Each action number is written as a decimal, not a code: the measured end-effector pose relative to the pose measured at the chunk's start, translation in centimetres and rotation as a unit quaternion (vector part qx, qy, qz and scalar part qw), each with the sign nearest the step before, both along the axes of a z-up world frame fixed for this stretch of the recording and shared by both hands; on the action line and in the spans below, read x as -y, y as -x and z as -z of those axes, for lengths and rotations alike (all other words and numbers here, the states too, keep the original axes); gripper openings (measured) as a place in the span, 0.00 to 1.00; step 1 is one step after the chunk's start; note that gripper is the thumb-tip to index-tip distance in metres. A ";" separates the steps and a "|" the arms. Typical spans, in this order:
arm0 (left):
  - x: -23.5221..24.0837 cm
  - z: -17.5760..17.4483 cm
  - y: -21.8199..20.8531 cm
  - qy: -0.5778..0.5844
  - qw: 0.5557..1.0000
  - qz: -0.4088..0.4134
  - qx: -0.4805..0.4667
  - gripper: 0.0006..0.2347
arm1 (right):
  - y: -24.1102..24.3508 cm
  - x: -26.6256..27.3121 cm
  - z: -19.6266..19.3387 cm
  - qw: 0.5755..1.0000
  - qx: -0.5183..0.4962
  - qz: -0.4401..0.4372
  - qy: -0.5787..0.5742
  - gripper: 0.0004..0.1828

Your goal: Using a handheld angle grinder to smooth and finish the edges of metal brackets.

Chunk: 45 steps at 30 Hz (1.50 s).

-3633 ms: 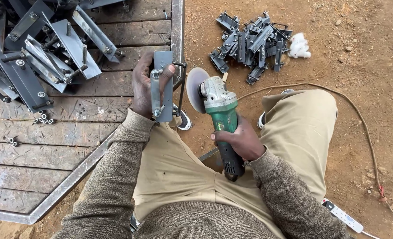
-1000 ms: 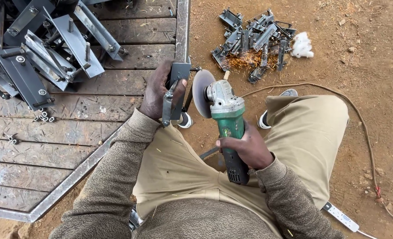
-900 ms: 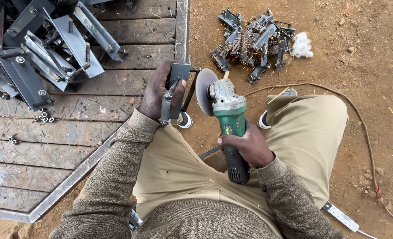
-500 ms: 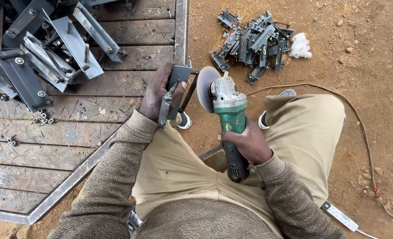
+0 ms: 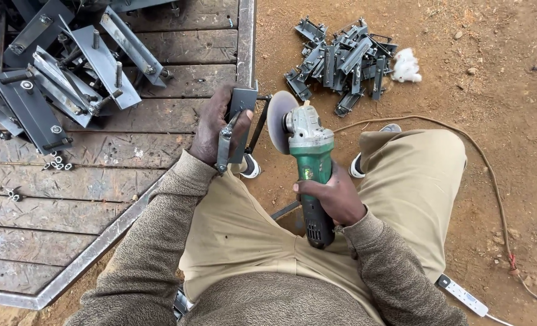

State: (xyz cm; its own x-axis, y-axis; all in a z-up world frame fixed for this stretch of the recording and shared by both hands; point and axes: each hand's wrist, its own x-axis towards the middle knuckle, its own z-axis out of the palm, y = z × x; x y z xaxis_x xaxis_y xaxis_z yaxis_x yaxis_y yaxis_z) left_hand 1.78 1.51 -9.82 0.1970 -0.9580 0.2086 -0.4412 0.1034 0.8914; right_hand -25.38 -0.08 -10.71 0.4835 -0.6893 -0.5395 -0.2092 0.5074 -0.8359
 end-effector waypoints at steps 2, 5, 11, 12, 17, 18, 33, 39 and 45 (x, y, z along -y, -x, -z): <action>-0.1 -0.7 0.5 0.000 1.000 0.001 0.006 0.12 | 0.1 0.0 0.9 1.000 0.003 0.007 0.015 0.25; -0.2 -1.1 0.7 0.001 1.000 -0.001 0.023 0.11 | 0.1 0.2 1.7 0.999 0.001 0.003 0.040 0.24; -0.1 -1.0 0.8 -0.009 0.999 -0.001 0.036 0.11 | 0.5 0.3 1.6 0.998 -0.008 0.000 0.056 0.22; -0.2 -1.1 1.0 -0.011 0.999 -0.006 0.044 0.11 | 0.7 0.3 1.8 0.999 -0.011 -0.002 0.053 0.23; 0.2 -1.3 1.0 -0.009 0.999 -0.013 0.029 0.11 | 0.8 0.2 2.0 0.998 -0.013 0.000 0.056 0.25; 0.3 -1.0 1.0 -0.007 1.000 -0.012 0.027 0.11 | 0.8 0.0 1.7 0.998 -0.014 0.001 0.053 0.25; 0.1 0.0 0.4 0.021 1.000 -0.013 0.001 0.10 | 1.0 0.0 2.3 1.000 -0.018 0.015 0.014 0.25; -0.6 -1.5 1.3 0.108 0.994 -0.014 0.024 0.12 | 1.6 0.3 2.6 0.999 -0.005 0.044 -0.021 0.25; -0.7 -10.6 1.1 0.234 0.874 0.122 0.408 0.14 | 2.2 0.7 1.8 0.999 0.006 0.039 -0.024 0.10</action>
